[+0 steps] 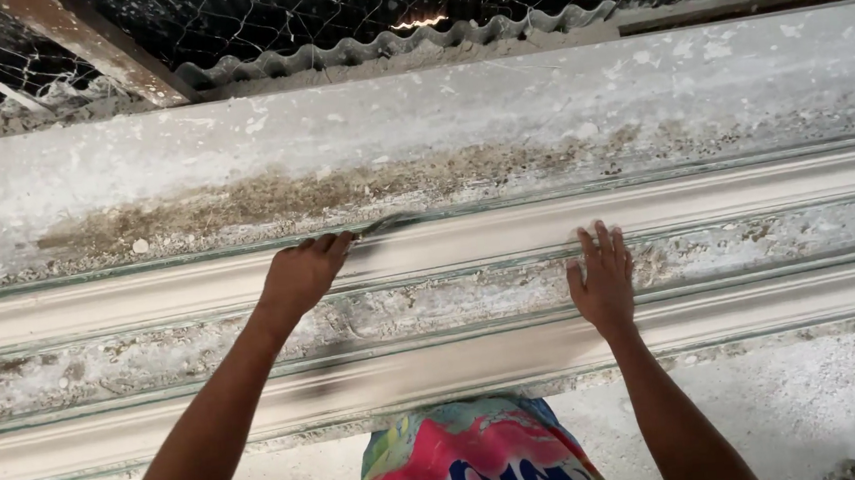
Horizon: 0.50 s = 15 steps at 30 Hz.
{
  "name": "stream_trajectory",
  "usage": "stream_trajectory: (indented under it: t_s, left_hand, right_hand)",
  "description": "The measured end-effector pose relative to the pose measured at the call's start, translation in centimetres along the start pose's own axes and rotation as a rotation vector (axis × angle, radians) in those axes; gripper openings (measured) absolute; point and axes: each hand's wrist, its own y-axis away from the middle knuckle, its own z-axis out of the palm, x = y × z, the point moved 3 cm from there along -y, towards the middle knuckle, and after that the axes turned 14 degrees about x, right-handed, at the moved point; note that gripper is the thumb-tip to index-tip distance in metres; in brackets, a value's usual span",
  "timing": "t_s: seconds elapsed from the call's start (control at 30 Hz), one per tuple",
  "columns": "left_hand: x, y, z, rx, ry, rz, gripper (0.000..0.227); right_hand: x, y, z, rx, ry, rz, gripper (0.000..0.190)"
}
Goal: Cleaning and scraping excess material from architectural gypsum moldings on a workbench.
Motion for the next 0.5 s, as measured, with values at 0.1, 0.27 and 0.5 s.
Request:
stream_trajectory:
  t_s: [0.1, 0.27, 0.5]
  left_hand:
    - [-2.8, 0.8, 1.0, -0.158, -0.012, 0.15, 0.039]
    - [-4.5, -0.1, -3.6, -0.252, -0.071, 0.256, 0.046]
    - [-1.7, -1.6, -0.8, -0.253, -0.039, 0.303, 0.046]
  right_hand:
    - [-0.3, -0.2, -0.1, 0.052, 0.021, -0.017, 0.059]
    - [-0.4, -0.3, -0.1, 0.09, 0.045, -0.036, 0.06]
    - [-0.6, -0.3, -0.3, 0.057, 0.021, 0.0, 0.06]
